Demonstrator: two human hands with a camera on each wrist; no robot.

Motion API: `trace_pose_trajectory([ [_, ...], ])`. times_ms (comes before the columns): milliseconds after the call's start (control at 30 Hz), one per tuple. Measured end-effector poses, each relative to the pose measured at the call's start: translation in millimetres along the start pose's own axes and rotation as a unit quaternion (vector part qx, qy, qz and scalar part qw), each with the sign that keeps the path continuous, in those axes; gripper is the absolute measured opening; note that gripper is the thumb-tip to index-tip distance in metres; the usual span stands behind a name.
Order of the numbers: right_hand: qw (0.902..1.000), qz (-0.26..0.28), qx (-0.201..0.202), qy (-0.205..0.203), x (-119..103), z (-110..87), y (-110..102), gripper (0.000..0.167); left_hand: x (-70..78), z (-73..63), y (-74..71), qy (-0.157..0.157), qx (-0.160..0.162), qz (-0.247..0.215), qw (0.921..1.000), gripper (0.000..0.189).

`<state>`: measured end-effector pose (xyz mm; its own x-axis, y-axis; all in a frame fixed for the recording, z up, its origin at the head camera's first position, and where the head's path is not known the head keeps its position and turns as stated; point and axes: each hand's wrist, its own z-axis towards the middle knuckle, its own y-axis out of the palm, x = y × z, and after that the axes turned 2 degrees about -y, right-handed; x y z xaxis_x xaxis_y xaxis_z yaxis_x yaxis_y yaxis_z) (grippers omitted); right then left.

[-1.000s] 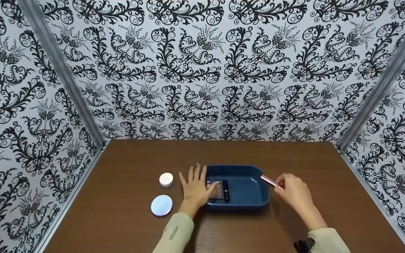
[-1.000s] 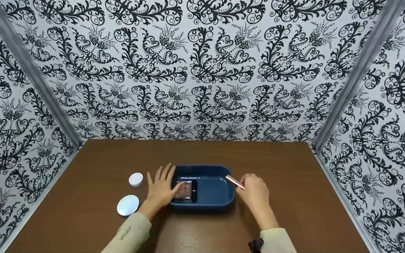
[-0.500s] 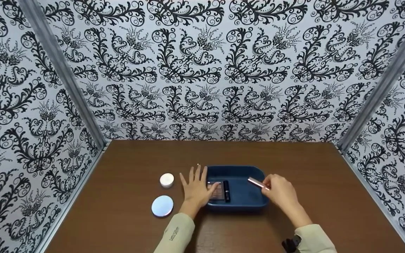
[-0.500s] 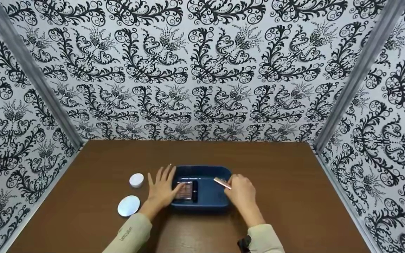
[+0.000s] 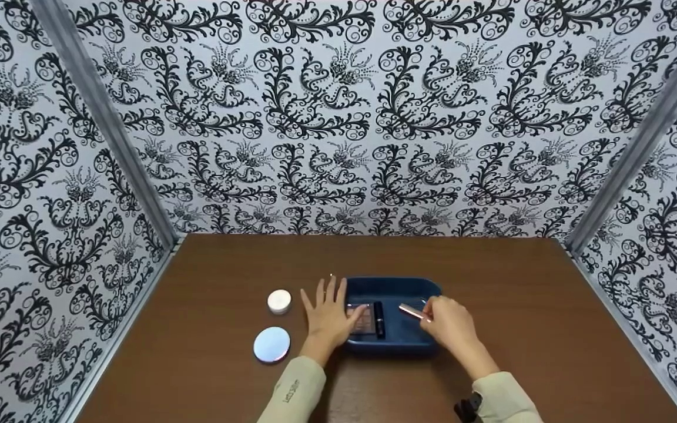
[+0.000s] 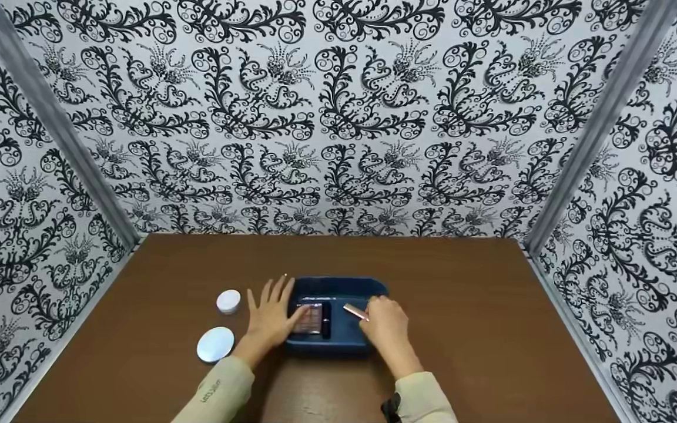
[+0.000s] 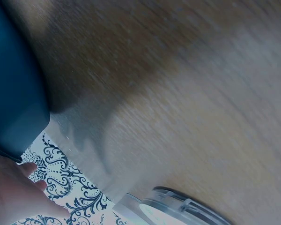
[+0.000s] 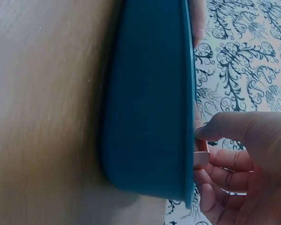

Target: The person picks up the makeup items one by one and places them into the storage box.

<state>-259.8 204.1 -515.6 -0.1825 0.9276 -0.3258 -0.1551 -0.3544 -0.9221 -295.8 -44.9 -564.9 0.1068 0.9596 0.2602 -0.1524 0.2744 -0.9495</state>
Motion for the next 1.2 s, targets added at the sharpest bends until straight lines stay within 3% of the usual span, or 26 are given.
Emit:
trace_pose_trajectory([
  [233, 0.9993, -0.021, 0.018, -0.026, -12, 3.1, 18, 0.01, -0.2, 0.6, 0.7, -0.002, -0.001, 0.01, 0.9999, 0.081],
  [500, 0.9995, -0.025, -0.014, -0.01, -24, 10.0, 35, 0.008, -0.2, 0.7, 0.1, -0.006, -0.009, 0.011, 0.9999, 0.082],
  [933, 0.9957, 0.045, -0.071, 0.039, -26, 18.7, 52, 0.023, 2.4, 0.7, 0.2, -0.006, -0.006, 0.008, 0.9999, 0.082],
  [1200, 0.9888, 0.109, -0.102, 0.013, -29, 20.9, 51, 0.032, 0.1, 0.8, 2.0, -0.008, 0.001, 0.014, 0.9999, 0.082],
])
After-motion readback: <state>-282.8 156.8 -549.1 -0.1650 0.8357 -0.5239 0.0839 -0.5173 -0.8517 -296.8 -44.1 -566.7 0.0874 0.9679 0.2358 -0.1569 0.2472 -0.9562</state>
